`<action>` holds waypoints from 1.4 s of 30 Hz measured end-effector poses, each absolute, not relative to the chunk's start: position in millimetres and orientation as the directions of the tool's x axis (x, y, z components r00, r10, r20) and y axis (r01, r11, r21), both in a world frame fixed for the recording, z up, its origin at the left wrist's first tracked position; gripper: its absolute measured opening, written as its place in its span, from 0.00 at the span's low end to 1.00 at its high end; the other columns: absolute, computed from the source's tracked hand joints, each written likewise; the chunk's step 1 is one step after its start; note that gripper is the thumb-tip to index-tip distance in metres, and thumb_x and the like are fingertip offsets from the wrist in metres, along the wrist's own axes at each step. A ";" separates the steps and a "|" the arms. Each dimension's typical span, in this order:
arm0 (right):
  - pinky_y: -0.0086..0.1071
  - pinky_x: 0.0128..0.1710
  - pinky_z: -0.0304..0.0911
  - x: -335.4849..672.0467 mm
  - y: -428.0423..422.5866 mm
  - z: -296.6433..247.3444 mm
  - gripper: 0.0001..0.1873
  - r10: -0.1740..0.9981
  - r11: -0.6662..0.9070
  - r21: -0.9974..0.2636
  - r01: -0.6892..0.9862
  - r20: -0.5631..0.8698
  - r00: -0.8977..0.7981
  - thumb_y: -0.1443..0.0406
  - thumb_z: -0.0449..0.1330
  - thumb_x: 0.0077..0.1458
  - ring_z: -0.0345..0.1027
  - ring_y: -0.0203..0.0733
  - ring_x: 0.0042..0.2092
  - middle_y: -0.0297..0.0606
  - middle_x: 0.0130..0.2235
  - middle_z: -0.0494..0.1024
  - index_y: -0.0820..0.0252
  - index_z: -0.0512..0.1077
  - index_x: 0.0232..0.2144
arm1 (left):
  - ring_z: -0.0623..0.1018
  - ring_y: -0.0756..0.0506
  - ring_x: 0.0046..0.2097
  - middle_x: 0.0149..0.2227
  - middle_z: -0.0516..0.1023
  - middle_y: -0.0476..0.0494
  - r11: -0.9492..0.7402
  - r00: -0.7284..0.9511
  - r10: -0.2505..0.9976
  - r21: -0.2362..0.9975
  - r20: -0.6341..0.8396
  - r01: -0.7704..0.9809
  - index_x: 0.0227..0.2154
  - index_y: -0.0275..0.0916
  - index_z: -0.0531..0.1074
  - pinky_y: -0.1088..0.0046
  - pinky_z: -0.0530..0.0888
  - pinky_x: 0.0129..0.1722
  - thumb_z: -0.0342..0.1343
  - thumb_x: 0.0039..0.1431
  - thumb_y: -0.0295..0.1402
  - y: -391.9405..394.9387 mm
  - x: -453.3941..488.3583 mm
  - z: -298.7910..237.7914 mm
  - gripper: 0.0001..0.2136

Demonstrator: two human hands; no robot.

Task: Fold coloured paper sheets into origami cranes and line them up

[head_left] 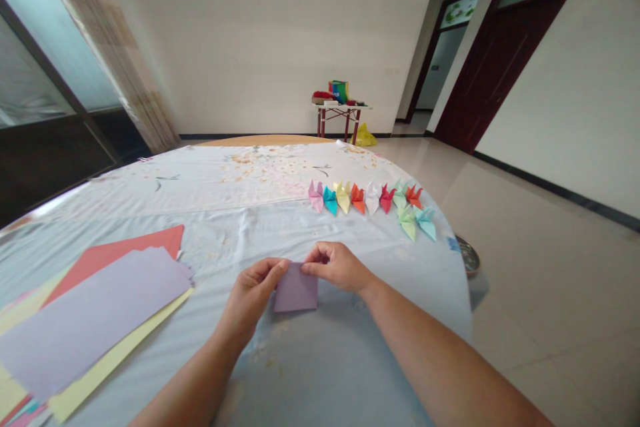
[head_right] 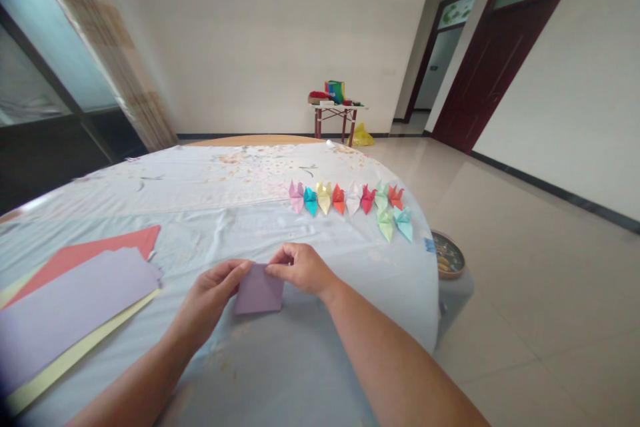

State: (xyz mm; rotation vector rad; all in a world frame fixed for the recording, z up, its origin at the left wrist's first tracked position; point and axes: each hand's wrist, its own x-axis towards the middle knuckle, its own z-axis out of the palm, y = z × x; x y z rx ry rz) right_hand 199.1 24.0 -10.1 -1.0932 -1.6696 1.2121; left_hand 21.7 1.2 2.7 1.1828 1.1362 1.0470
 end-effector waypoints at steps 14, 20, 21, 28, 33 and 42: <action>0.26 0.29 0.58 195.2 22.0 -10.6 0.15 0.935 0.189 -0.962 0.196 0.115 -0.336 0.56 0.59 0.48 0.62 0.32 0.27 0.32 0.25 0.72 0.64 0.72 0.29 | 0.66 0.53 0.21 0.20 0.73 0.51 0.133 0.042 0.990 0.991 -0.132 -0.030 0.30 0.35 0.75 0.80 0.61 0.20 0.60 0.41 0.46 5.2 18.6 -4.6 0.19; 0.26 0.28 0.58 199.2 24.3 -12.4 0.14 0.925 0.224 -0.944 0.243 0.128 -0.357 0.57 0.58 0.48 0.62 0.32 0.27 0.33 0.25 0.73 0.64 0.74 0.28 | 0.65 0.54 0.20 0.19 0.72 0.52 0.142 0.040 0.989 0.989 -0.140 -0.048 0.32 0.34 0.75 0.80 0.60 0.19 0.61 0.41 0.45 3.6 18.6 -3.7 0.19; 0.26 0.28 0.58 201.3 25.1 -12.3 0.14 0.923 0.220 -0.945 0.241 0.121 -0.366 0.57 0.59 0.48 0.63 0.33 0.27 0.33 0.25 0.73 0.64 0.74 0.28 | 0.65 0.54 0.20 0.20 0.72 0.51 0.135 0.042 0.990 0.990 -0.133 -0.046 0.32 0.34 0.75 0.80 0.61 0.19 0.61 0.41 0.45 3.5 18.4 -3.9 0.19; 0.29 0.33 0.61 220.3 31.6 -3.8 0.15 0.926 0.164 -0.960 0.225 0.071 -0.371 0.57 0.59 0.46 0.67 0.36 0.31 0.36 0.28 0.76 0.64 0.75 0.29 | 0.66 0.53 0.21 0.20 0.72 0.50 0.120 0.019 0.993 0.993 -0.120 -0.010 0.32 0.33 0.75 0.80 0.61 0.19 0.60 0.42 0.45 4.9 17.6 -3.7 0.19; 0.28 0.32 0.60 208.3 26.4 -1.1 0.16 0.946 0.193 -0.948 0.253 0.111 -0.305 0.56 0.58 0.48 0.66 0.35 0.31 0.36 0.31 0.76 0.63 0.74 0.33 | 0.67 0.53 0.20 0.19 0.73 0.49 0.162 0.056 0.985 0.986 -0.164 0.031 0.27 0.34 0.75 0.79 0.61 0.19 0.60 0.41 0.45 2.3 23.0 0.8 0.17; 0.23 0.24 0.55 198.6 27.7 -10.1 0.12 0.960 0.136 -0.982 0.128 0.099 -0.260 0.58 0.60 0.48 0.60 0.29 0.24 0.31 0.24 0.69 0.64 0.69 0.27 | 0.67 0.54 0.21 0.20 0.72 0.50 0.240 0.195 0.950 0.970 -0.245 0.049 0.28 0.35 0.75 0.81 0.60 0.20 0.58 0.45 0.44 3.4 23.6 -1.2 0.15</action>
